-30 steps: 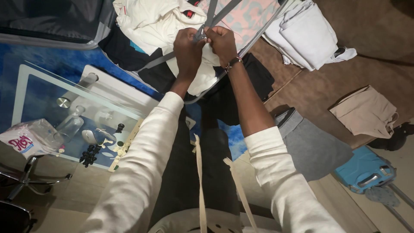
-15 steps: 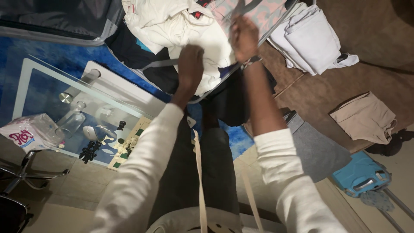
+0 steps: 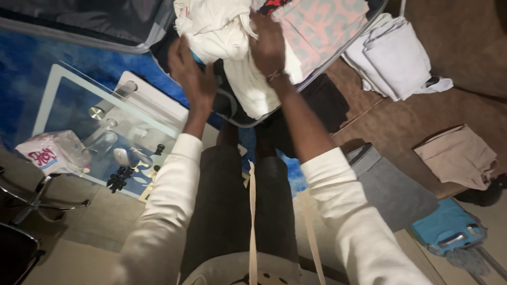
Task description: Packing various items of clothing and belongings into a hard-shell suitcase.
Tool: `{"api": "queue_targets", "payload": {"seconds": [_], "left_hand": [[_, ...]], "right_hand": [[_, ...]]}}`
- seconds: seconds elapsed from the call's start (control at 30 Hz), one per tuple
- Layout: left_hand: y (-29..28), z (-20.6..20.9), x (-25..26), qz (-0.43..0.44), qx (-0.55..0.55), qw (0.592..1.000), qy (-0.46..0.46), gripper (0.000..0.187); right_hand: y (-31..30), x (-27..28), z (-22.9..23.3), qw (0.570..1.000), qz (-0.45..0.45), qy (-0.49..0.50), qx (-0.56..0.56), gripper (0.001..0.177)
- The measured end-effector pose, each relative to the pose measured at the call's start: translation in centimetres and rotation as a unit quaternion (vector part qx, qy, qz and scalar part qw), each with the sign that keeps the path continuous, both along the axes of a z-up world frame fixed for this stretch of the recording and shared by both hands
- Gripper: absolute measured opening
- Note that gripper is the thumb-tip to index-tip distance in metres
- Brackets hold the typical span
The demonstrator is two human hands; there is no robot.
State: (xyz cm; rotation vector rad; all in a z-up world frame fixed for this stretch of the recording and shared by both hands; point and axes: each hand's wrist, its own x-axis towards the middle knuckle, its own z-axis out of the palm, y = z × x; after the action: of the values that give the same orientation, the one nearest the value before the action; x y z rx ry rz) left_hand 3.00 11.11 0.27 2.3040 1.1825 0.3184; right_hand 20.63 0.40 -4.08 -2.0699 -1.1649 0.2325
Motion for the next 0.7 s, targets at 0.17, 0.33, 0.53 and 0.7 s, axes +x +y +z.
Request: {"api": "queue_targets", "payload": {"seconds": [0.17, 0.33, 0.53, 0.7], "left_hand": [[3.1, 0.4, 1.4, -0.099, -0.081, 0.973, -0.191, 0.081], [5.2, -9.0, -2.4, -0.094, -0.200, 0.946, -0.236, 0.048], [6.7, -5.3, -5.9, 0.234, -0.581, 0.671, -0.397, 0.056], [6.6, -2.9, -6.9, 0.065, -0.655, 0.658, -0.366, 0.067]], "right_hand": [[1.6, -8.6, 1.7, 0.997, 0.025, 0.000, -0.078, 0.029], [2.8, -12.9, 9.0, 0.956, 0.168, 0.129, -0.203, 0.022], [0.7, -12.2, 9.7, 0.947, -0.013, 0.315, 0.065, 0.036], [1.6, -5.3, 9.3, 0.974, -0.093, 0.201, 0.043, 0.040]]}}
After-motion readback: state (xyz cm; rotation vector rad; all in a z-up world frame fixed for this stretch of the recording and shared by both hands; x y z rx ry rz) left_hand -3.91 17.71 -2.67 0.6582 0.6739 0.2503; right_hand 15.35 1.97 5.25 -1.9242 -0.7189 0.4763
